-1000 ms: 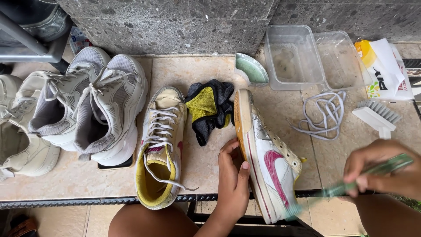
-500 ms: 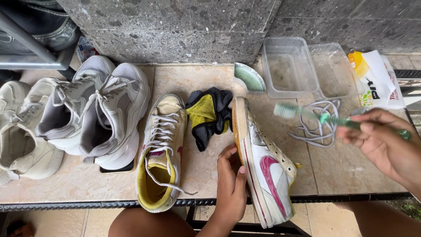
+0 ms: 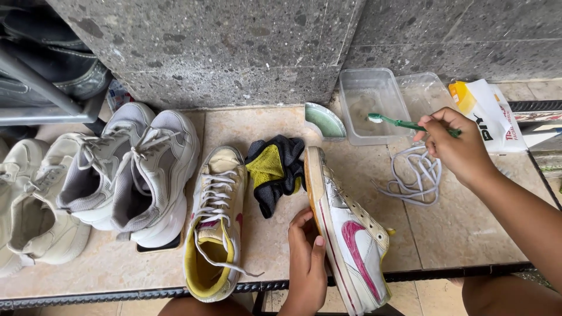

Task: Cleaning sneakers with a toothbrush and cleaning solution.

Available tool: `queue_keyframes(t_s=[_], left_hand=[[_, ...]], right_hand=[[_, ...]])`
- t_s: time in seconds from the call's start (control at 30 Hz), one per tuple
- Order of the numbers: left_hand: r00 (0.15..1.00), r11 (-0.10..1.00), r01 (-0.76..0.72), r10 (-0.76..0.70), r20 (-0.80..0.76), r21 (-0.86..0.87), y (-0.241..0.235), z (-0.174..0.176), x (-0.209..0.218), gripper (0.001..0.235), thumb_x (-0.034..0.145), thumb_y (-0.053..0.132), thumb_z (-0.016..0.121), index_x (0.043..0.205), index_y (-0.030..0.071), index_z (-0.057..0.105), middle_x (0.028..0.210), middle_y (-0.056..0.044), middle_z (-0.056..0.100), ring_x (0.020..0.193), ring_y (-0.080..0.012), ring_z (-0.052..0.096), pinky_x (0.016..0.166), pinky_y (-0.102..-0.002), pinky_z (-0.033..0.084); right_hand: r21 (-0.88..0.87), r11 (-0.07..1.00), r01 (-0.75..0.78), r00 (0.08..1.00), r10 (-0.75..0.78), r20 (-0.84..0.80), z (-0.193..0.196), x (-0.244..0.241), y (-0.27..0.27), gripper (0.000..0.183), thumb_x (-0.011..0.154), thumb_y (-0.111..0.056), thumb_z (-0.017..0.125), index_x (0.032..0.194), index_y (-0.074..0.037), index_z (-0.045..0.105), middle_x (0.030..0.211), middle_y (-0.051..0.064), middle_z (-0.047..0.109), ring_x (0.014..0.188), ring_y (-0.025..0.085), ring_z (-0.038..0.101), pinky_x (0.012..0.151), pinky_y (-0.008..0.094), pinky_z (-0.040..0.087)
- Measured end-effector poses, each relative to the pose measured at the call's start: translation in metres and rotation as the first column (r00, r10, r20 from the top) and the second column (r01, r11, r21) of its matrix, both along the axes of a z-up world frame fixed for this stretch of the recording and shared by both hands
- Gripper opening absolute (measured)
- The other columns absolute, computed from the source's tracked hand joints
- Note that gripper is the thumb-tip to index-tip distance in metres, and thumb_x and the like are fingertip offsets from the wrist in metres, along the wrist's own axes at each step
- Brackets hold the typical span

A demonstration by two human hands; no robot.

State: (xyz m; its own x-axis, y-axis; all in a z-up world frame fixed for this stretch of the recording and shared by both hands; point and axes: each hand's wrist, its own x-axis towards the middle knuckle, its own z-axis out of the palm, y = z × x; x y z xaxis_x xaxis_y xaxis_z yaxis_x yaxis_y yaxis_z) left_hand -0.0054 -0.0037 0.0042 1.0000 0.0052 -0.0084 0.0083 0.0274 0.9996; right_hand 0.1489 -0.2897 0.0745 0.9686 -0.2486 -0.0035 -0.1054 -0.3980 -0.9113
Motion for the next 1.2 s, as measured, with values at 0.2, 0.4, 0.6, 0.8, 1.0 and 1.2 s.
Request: queue_keyframes(t_s=[0.2, 0.4, 0.6, 0.8, 1.0, 1.2], left_hand=[[0.992, 0.999, -0.018, 0.013, -0.123, -0.040, 0.002, -0.002, -0.001, 0.068, 0.097, 0.059, 0.038, 0.143, 0.009, 0.043, 0.150, -0.009, 0.051, 0.144, -0.0222, 0.046, 0.116, -0.040, 0.036], [0.990, 0.994, -0.045, 0.030, -0.140, -0.103, -0.002, -0.004, 0.000, 0.072, 0.094, 0.064, 0.042, 0.142, 0.010, 0.046, 0.149, -0.008, 0.054, 0.140, -0.0211, 0.053, 0.113, -0.039, 0.042], [0.994, 0.988, -0.105, 0.104, -0.011, -0.114, -0.009, -0.016, 0.001, 0.068, 0.094, 0.062, 0.046, 0.134, 0.007, 0.052, 0.141, -0.010, 0.061, 0.130, -0.0225, 0.062, 0.105, -0.037, 0.051], [0.986, 0.987, -0.158, 0.159, 0.052, -0.028, -0.012, -0.046, 0.004, 0.071, 0.093, 0.066, 0.048, 0.133, 0.008, 0.056, 0.145, -0.012, 0.060, 0.138, -0.0243, 0.055, 0.111, -0.040, 0.044], [0.992, 0.990, -0.128, 0.129, 0.014, -0.063, -0.010, -0.034, 0.003, 0.073, 0.093, 0.067, 0.046, 0.135, 0.008, 0.053, 0.149, -0.011, 0.057, 0.140, -0.0242, 0.053, 0.113, -0.040, 0.043], [0.986, 0.981, -0.132, 0.144, 0.079, -0.139, -0.012, -0.037, 0.003, 0.068, 0.094, 0.061, 0.051, 0.134, 0.006, 0.054, 0.144, -0.013, 0.058, 0.136, -0.0243, 0.056, 0.109, -0.038, 0.048]], right_hand=[[0.038, 0.999, 0.028, 0.999, -0.027, -0.027, -0.006, 0.016, -0.004, 0.021, 0.112, -0.025, 0.057, 0.099, -0.008, 0.058, 0.100, 0.016, 0.073, 0.065, 0.014, 0.054, 0.060, 0.028, 0.041], [0.006, 0.993, -0.117, 0.970, 0.113, 0.213, 0.013, -0.005, 0.016, 0.007, 0.105, 0.006, 0.057, 0.110, 0.000, 0.058, 0.105, 0.018, 0.073, 0.084, 0.022, 0.068, 0.063, 0.030, 0.051], [-0.223, 0.938, -0.267, 0.962, 0.273, -0.003, 0.005, -0.012, 0.056, 0.015, 0.096, -0.011, 0.065, 0.110, -0.007, 0.062, 0.108, 0.004, 0.085, 0.054, 0.014, 0.065, 0.049, 0.025, 0.055], [-0.449, 0.821, -0.353, 0.932, 0.350, -0.092, -0.035, -0.008, 0.057, 0.024, 0.090, -0.036, 0.069, 0.104, -0.017, 0.064, 0.097, 0.002, 0.087, 0.105, 0.018, 0.082, 0.085, 0.034, 0.067], [-0.510, 0.806, -0.299, 0.915, 0.394, 0.087, -0.034, -0.009, 0.052, 0.023, 0.093, -0.027, 0.066, 0.106, -0.010, 0.061, 0.113, 0.006, 0.081, 0.100, 0.023, 0.081, 0.074, 0.036, 0.070], [-0.578, 0.743, -0.336, 0.918, 0.396, -0.025, -0.037, -0.006, 0.044, 0.024, 0.093, -0.039, 0.064, 0.101, -0.017, 0.066, 0.100, -0.004, 0.083, 0.099, 0.021, 0.080, 0.078, 0.036, 0.066]])
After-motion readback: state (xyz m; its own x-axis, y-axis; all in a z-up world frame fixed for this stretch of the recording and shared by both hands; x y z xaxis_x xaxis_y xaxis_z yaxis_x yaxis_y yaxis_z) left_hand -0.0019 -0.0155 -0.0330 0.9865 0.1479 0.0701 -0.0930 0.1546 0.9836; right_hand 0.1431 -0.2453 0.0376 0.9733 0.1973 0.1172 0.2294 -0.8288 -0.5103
